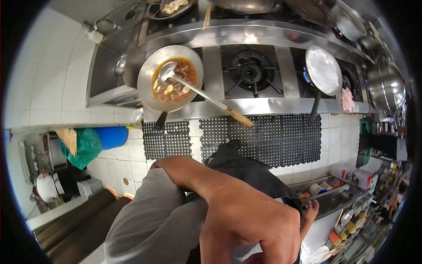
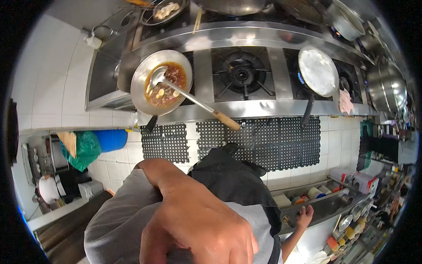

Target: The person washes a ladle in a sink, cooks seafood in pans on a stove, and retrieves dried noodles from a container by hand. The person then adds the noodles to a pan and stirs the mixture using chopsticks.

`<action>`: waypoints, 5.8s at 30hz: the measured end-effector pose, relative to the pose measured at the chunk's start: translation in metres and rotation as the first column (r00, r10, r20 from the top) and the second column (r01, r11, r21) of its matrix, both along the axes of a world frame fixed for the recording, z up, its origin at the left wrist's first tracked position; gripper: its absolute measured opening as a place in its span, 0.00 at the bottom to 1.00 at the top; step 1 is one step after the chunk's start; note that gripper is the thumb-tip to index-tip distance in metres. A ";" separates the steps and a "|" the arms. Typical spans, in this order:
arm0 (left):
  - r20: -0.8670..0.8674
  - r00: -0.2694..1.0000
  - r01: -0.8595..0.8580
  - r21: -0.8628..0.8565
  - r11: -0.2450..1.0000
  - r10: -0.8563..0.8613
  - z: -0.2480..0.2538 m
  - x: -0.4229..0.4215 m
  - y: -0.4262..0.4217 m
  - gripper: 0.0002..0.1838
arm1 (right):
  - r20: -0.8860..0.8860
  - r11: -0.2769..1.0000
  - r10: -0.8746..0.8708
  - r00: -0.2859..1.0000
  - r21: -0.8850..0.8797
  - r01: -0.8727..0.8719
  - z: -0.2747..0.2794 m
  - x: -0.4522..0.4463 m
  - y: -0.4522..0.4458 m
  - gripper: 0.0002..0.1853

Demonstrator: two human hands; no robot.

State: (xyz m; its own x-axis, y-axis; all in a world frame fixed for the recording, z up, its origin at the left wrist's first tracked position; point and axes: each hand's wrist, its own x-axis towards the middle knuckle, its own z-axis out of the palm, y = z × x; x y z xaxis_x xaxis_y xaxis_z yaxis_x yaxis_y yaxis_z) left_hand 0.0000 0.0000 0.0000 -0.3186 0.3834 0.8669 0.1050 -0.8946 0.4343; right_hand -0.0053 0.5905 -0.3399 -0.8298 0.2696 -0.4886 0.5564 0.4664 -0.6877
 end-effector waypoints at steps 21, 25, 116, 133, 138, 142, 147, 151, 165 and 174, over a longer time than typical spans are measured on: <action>0.280 0.293 -0.199 -0.917 0.345 0.914 -0.062 0.226 -0.072 0.10 | -0.255 0.065 0.966 -0.052 0.431 -0.900 0.107 -0.073 -0.609 0.29; 0.216 0.297 -0.240 -0.926 0.292 0.930 -0.061 0.238 -0.101 0.13 | -0.179 0.013 0.980 -0.092 0.515 -0.857 0.088 -0.033 -0.644 0.31; 0.742 -0.592 -0.523 -0.651 0.550 0.315 -0.315 0.267 -1.182 0.20 | 0.626 0.409 0.529 0.572 -0.779 0.475 0.201 0.218 -1.349 0.25; -0.859 -0.221 -0.264 -0.403 -0.877 0.461 -0.315 0.237 -1.062 0.21 | -0.151 0.203 0.977 0.153 0.422 -0.884 0.147 0.235 -1.333 0.32; -0.435 0.180 -0.018 -0.898 -0.440 0.882 -0.321 0.181 -1.110 0.33 | -0.115 0.159 0.986 0.118 0.489 -0.858 0.164 0.236 -1.313 0.32; 0.361 0.009 0.252 -0.903 0.348 0.932 -0.333 0.152 -1.130 0.29 | -0.118 0.182 0.983 0.140 0.545 -0.818 0.168 0.233 -1.301 0.32; 0.870 -0.459 -0.294 -0.343 0.892 0.183 -0.363 0.157 -1.109 0.15 | -0.103 0.211 0.977 0.187 0.577 -0.789 0.168 0.231 -1.303 0.33; 0.946 -0.323 -0.467 -0.134 0.874 -0.028 -0.418 0.174 -1.077 0.11 | -0.105 0.230 0.973 0.208 0.578 -0.783 0.167 0.231 -1.311 0.33; -0.687 -0.305 -0.450 -0.507 -0.735 0.660 -0.247 0.021 -1.027 0.15 | 0.001 0.587 0.808 0.589 0.086 -0.805 0.177 0.262 -1.254 0.32; -0.975 -0.073 -0.147 -0.199 -0.969 0.212 -0.256 -0.054 -1.050 0.14 | -0.089 0.557 0.829 0.552 0.227 -0.799 0.177 0.276 -1.242 0.34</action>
State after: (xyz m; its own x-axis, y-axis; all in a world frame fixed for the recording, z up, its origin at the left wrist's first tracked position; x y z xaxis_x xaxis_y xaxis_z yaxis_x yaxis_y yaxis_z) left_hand -0.0539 -1.0496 -0.2562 -0.8880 -0.3275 0.3227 -0.3047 0.9448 0.1205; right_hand 0.2712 -0.6515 -0.1625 -0.7900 -0.5113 -0.3383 -0.2291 0.7581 -0.6106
